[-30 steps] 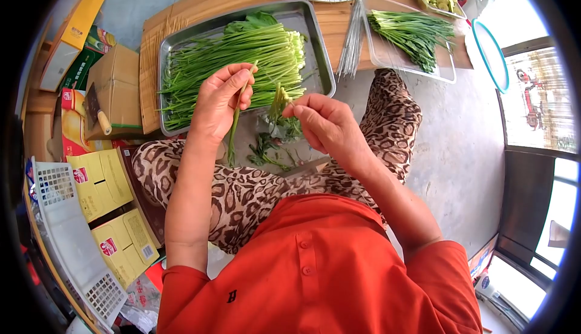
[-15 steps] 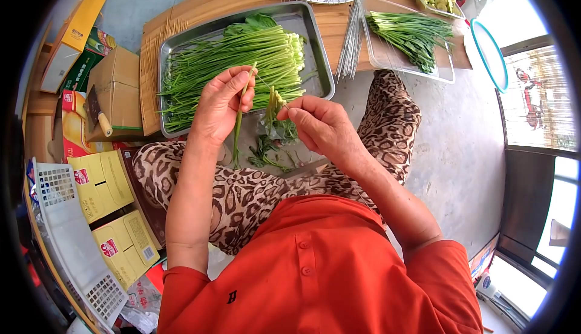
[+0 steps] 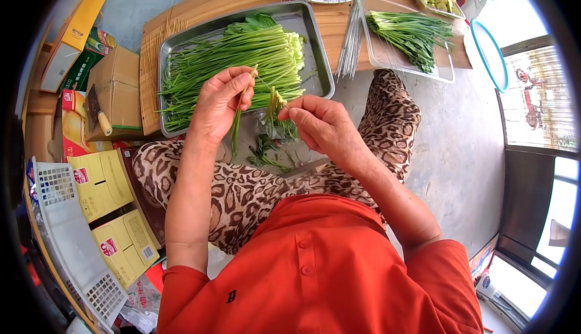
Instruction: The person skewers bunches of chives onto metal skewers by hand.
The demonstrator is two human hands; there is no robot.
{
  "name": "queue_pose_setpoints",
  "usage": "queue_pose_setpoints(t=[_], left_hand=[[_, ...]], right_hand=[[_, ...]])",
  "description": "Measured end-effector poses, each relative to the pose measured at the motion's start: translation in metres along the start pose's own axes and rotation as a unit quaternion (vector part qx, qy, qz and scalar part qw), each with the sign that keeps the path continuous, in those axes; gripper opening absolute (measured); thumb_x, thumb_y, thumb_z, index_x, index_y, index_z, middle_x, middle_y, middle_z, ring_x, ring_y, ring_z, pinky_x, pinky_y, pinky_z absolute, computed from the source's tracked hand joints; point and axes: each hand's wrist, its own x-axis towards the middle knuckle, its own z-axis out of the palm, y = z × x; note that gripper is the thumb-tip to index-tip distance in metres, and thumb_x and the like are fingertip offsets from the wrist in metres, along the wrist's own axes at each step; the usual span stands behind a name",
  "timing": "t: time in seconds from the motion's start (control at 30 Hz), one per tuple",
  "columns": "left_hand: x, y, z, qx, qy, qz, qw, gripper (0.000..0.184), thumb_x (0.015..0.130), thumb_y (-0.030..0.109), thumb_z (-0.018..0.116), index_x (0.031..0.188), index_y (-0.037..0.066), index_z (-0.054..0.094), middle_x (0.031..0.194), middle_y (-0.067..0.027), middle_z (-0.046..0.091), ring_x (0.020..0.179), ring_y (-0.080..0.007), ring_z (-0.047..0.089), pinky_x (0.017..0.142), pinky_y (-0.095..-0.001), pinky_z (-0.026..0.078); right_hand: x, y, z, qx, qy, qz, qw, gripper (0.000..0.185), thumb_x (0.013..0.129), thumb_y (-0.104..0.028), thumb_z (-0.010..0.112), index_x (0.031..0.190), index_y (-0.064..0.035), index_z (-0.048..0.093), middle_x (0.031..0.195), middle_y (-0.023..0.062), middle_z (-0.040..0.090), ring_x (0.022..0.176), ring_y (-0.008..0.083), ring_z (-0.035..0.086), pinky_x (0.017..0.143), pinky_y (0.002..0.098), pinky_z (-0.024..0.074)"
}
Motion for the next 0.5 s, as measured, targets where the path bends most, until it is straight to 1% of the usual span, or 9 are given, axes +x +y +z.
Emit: queue_pose_setpoints(t=[0.2,0.3,0.4,0.47,0.5], left_hand=[[-0.0003,0.0018,-0.0014,-0.009,-0.008,-0.026,1.000,0.018,0.086,0.013,0.066,0.099,0.001,0.064,0.082,-0.0013,0.062,0.062,-0.0081,0.053,0.053,-0.0209,0.039],[-0.0011,0.0015,-0.0005,0.000,-0.019,-0.046,0.999,0.018,0.085,0.013,0.067,0.099,0.001,0.064,0.080,-0.0008,0.061,0.062,-0.0079,0.052,0.052,-0.0208,0.039],[-0.0013,-0.0015,-0.0001,0.030,-0.028,-0.055,0.998,0.018,0.085,0.013,0.067,0.098,0.001,0.065,0.082,-0.0015,0.062,0.064,-0.0079,0.054,0.053,-0.0209,0.040],[-0.0027,-0.0036,0.0064,0.102,-0.009,-0.007,0.995,0.016,0.083,0.014,0.069,0.093,0.001,0.067,0.080,-0.0002,0.063,0.067,-0.0061,0.054,0.060,-0.0192,0.043],[-0.0019,-0.0063,0.0075,0.102,-0.009,-0.008,0.995,0.016,0.083,0.014,0.069,0.093,0.001,0.067,0.080,-0.0002,0.063,0.067,-0.0061,0.054,0.060,-0.0192,0.043]], right_hand=[[0.0001,-0.0004,-0.0006,0.000,-0.007,0.000,1.000,0.024,0.098,-0.020,0.047,0.100,-0.0007,0.061,0.052,-0.0080,0.037,0.044,0.0016,0.030,0.041,0.0188,0.0237],[0.0008,-0.0016,0.0008,-0.006,-0.004,0.002,1.000,0.023,0.098,-0.020,0.047,0.099,-0.0015,0.061,0.053,-0.0081,0.037,0.044,0.0015,0.030,0.041,0.0185,0.0233],[0.0032,-0.0015,0.0020,-0.008,0.001,0.002,1.000,0.023,0.098,-0.020,0.047,0.098,-0.0019,0.061,0.053,-0.0081,0.037,0.044,0.0016,0.030,0.042,0.0185,0.0228],[0.0054,0.0000,0.0016,-0.004,0.001,-0.001,1.000,0.023,0.098,-0.020,0.047,0.098,-0.0020,0.061,0.053,-0.0081,0.037,0.044,0.0017,0.030,0.042,0.0186,0.0227],[0.0069,0.0017,0.0012,0.004,-0.001,0.000,1.000,0.023,0.098,-0.020,0.047,0.098,-0.0020,0.061,0.053,-0.0081,0.037,0.044,0.0018,0.030,0.042,0.0187,0.0227]])
